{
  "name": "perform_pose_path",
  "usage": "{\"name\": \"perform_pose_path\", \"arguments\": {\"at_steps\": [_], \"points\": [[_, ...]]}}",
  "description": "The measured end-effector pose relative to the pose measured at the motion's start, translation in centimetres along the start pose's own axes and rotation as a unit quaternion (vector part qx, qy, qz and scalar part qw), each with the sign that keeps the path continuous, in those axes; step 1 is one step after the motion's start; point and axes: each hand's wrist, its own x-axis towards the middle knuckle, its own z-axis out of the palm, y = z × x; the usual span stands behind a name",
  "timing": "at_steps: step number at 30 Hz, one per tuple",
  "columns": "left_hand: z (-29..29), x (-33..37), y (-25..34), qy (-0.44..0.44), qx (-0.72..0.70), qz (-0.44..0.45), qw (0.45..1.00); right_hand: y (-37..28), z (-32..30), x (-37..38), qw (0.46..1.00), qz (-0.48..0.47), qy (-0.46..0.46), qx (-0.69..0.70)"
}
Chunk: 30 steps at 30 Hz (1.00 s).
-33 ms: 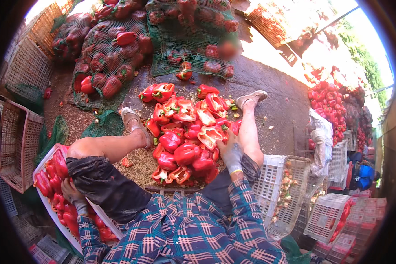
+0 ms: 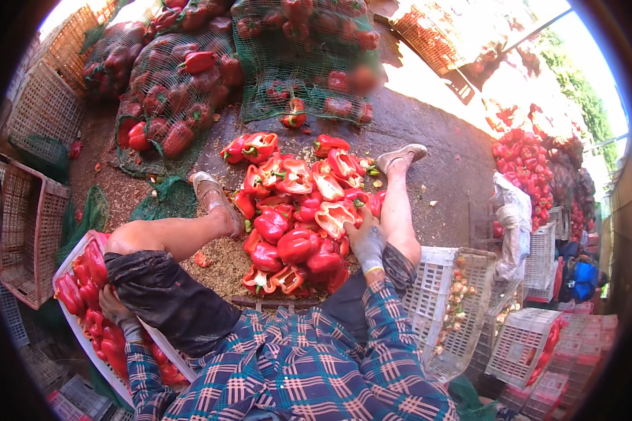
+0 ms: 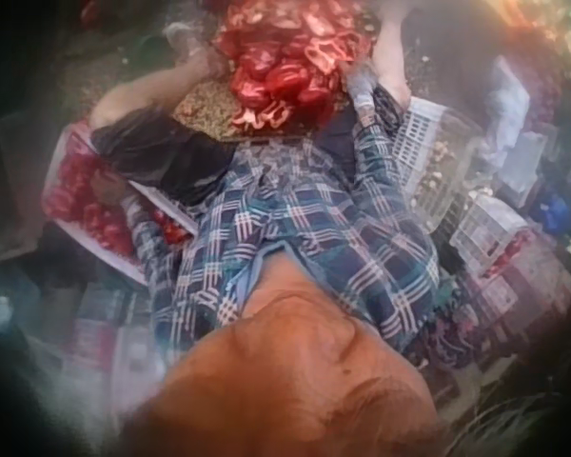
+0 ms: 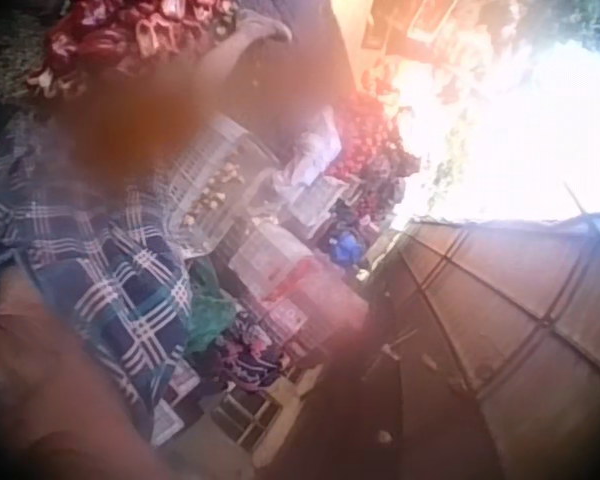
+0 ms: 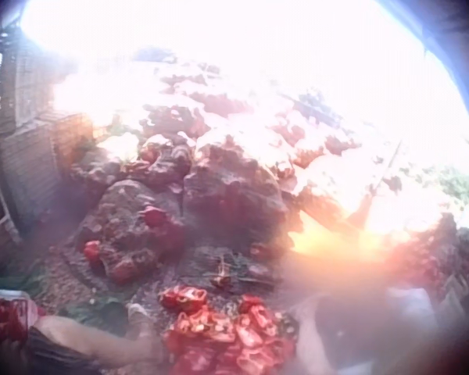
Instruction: The person cuts red bell peppers and removes the seed cores by hand, placing the processed halves into a crate.
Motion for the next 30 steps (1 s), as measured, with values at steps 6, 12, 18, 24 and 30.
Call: {"name": "perform_pose_path", "arguments": {"at_steps": [6,12,18,24,30], "points": [[0.6,0.6,1.3,0.009,0.035,-0.012,0.999,4.4,9.3,4.1,0.949,0.135,-0.017,0.286],[-4.9,2.9,1.6,-0.041,-0.153,-0.051,0.986,1.1,7.4,3.6,0.926,0.085,0.075,0.36],[-14.0,5.4,9.1,0.054,-0.34,-0.01,0.939,-0.7,4.0,3.0,0.535,0.012,-0.121,0.836],[-21.4,4.5,12.2,0.14,-0.351,0.047,0.925,-18.2,-5.7,-4.4,0.561,-0.146,-0.241,0.778],[-27.3,2.5,6.6,0.223,-0.394,-0.06,0.89,-35.1,-8.0,-18.1,0.631,-0.525,0.093,0.564]]}}
